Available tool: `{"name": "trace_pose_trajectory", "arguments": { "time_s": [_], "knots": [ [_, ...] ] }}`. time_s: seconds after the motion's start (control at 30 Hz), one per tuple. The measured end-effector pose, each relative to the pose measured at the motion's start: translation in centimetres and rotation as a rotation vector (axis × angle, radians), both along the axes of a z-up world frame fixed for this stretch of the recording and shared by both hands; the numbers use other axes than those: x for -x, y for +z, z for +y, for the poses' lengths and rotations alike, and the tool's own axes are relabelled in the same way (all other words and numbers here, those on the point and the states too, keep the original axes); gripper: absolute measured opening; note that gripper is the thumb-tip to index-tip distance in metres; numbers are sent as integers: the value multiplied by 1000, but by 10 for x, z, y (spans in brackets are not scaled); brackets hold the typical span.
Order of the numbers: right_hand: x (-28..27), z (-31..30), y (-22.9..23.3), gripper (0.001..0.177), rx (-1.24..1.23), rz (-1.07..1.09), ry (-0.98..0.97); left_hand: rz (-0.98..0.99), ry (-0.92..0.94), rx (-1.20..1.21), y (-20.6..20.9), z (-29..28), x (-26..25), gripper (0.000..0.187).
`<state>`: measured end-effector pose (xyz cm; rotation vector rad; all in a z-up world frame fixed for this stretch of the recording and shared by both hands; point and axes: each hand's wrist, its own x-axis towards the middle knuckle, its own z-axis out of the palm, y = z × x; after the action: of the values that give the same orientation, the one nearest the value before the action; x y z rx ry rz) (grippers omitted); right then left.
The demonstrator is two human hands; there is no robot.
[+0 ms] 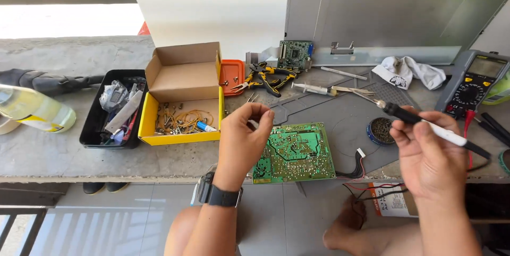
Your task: The person uses a soldering iron to apply heat to a green circuit board, then uses tweezers to pick up and place small components onto the board. They continue soldering and adjusting components on the board.
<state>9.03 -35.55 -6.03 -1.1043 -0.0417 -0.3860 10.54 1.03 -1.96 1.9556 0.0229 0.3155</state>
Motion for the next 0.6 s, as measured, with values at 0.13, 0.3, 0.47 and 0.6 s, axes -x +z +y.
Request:
{"name": "trace_pose_trajectory", "arguments": {
  "time_s": [0.13, 0.3, 0.47, 0.6],
  "knots": [
    [5, -19, -10, 21, 132, 1, -66, -122, 11, -33, -11, -1, 4, 12],
    [9, -17, -14, 39, 126, 67, -132, -172, 78, 1, -19, 2, 4, 9],
    [20, -30, -29, 20, 256, 88, -267, -192, 76, -12, -18, -3, 4, 9],
    [17, -43, -45, 16, 343, 36, -444, -266, -9, -91, -16, -12, 2, 11]
  ]
}}
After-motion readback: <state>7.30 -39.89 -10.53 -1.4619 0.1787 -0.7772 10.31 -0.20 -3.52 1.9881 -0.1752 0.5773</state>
